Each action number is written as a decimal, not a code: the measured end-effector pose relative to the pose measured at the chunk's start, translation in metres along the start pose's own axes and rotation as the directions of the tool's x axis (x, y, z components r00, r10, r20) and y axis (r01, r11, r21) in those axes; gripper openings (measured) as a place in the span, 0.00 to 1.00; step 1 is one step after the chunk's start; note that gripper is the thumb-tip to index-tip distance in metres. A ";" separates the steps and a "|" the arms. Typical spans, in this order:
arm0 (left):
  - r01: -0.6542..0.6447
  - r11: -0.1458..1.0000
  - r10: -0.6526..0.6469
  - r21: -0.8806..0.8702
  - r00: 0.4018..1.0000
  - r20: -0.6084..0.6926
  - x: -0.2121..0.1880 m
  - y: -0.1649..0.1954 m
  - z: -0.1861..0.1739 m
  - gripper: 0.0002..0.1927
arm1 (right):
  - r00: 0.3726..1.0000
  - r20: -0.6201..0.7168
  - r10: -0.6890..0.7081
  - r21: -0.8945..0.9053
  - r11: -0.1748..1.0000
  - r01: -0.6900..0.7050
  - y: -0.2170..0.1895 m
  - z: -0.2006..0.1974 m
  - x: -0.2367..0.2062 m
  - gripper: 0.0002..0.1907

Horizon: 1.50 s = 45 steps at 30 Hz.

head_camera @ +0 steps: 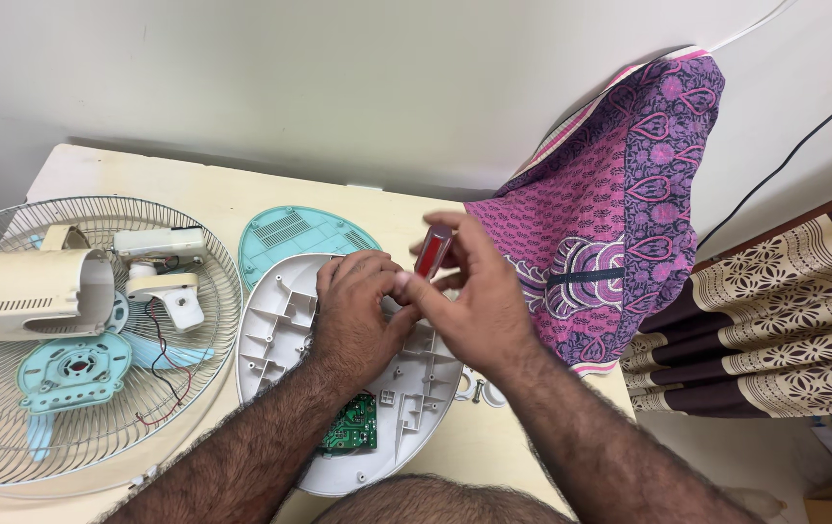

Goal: The person repairs a disassembled electric fan on a table. They handle the fan's wiring and control boards inside the open housing, use a screwdriver to loosen and tighten screws, reposition a circuit board, and press components into place inside the fan body.

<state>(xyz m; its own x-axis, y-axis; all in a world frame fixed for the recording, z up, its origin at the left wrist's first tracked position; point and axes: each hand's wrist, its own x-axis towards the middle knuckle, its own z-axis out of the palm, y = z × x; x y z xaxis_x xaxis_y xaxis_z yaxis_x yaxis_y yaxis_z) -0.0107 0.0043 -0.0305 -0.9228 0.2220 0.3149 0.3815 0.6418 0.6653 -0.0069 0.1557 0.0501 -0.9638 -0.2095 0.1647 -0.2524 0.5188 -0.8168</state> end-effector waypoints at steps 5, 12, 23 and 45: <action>0.022 0.999 -0.021 -0.025 0.999 0.028 0.001 0.006 -0.006 0.11 | 0.969 -0.007 -0.246 0.169 0.955 0.243 -0.006 -0.015 0.003 0.18; -0.017 0.992 0.019 -0.129 1.000 0.014 -0.005 0.003 -0.018 0.16 | 0.954 -0.040 -0.296 -0.212 0.936 0.282 -0.008 -0.018 0.006 0.10; 0.389 0.848 -0.442 0.360 0.894 0.077 -0.045 -0.007 -0.078 0.35 | 0.968 -0.009 -0.251 -0.312 0.920 0.236 -0.010 -0.017 0.000 0.11; 0.421 0.783 -0.546 0.458 0.819 0.179 -0.067 0.031 -0.086 0.43 | 0.967 0.250 0.050 -0.734 0.662 0.156 -0.062 -0.022 -0.012 0.29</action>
<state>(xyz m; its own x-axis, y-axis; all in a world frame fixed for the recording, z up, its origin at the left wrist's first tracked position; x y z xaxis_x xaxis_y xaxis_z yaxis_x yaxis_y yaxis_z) 0.0673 -0.0538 0.0273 -0.9734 -0.0370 -0.2262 -0.1151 0.9323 0.3429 0.0186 0.1442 0.1106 -0.9231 -0.3840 -0.0202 -0.3798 0.9186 -0.1091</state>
